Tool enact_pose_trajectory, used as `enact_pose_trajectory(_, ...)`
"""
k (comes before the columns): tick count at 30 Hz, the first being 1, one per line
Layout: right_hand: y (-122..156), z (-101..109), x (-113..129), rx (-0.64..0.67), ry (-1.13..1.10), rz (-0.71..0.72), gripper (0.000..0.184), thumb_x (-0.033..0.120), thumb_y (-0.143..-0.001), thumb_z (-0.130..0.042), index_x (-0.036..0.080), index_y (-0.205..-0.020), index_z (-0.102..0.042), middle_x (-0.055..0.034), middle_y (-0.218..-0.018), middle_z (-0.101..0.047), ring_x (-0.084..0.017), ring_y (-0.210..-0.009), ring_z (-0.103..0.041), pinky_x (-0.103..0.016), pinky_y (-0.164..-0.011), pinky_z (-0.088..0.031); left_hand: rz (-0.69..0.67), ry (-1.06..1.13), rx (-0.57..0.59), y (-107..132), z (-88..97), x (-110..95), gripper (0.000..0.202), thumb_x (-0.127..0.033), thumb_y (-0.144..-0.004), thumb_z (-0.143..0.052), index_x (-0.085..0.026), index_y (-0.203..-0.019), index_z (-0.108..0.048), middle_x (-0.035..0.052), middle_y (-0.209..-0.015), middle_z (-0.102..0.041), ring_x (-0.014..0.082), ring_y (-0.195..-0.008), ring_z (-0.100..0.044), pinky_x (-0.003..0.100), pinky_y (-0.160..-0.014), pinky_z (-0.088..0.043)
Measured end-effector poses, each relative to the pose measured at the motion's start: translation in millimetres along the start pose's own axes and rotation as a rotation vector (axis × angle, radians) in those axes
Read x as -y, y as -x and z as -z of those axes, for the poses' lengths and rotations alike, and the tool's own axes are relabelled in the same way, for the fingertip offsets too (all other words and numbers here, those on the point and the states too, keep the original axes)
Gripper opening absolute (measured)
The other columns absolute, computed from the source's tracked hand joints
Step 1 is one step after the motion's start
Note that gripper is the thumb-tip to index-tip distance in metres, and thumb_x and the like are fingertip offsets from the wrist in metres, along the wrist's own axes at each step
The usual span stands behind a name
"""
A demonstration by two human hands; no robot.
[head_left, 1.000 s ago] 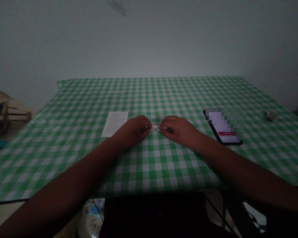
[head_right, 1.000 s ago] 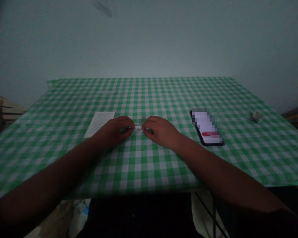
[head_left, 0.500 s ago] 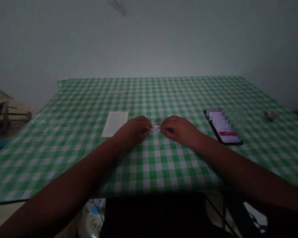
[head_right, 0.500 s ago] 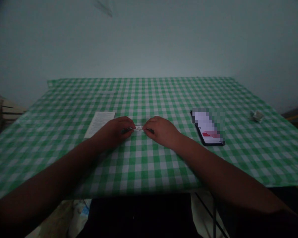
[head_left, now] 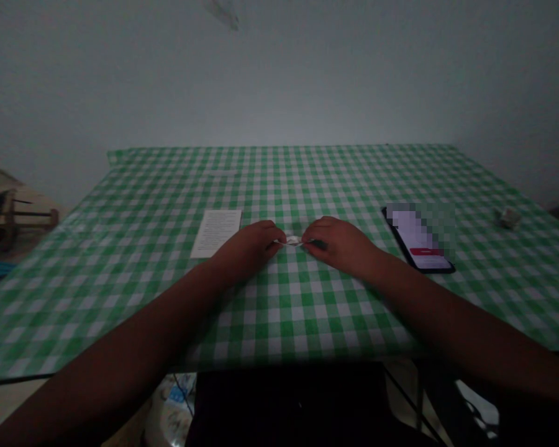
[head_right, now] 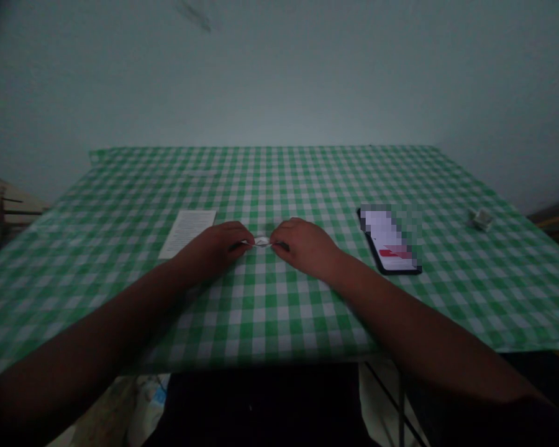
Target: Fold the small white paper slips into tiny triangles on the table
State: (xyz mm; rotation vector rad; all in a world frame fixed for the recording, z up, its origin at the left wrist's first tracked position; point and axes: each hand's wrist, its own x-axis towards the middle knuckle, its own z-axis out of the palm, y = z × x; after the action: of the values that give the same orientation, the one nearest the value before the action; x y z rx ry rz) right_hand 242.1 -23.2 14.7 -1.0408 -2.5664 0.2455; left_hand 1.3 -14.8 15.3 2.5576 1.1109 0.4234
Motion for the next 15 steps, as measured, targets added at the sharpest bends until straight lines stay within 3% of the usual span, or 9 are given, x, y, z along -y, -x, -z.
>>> enact_pose_trajectory(15, -1.7, -2.0, -3.1, 0.06, 0.087, 0.007, 0.024, 0.024, -0.099, -0.052, 0.015, -0.1, -0.073, -0.0098, -0.099, -0.074, -0.024, -0.094, -0.063, -0.039, -0.089, -0.048, 0.0, -0.065, 0.074, -1.7, 1.2, -3.7, 0.026, -0.017, -0.098, -0.045, -0.016, -0.094, -0.071, 0.008, -0.101, -0.067, 0.0196, -0.096, -0.062, 0.035, -0.091, -0.051)
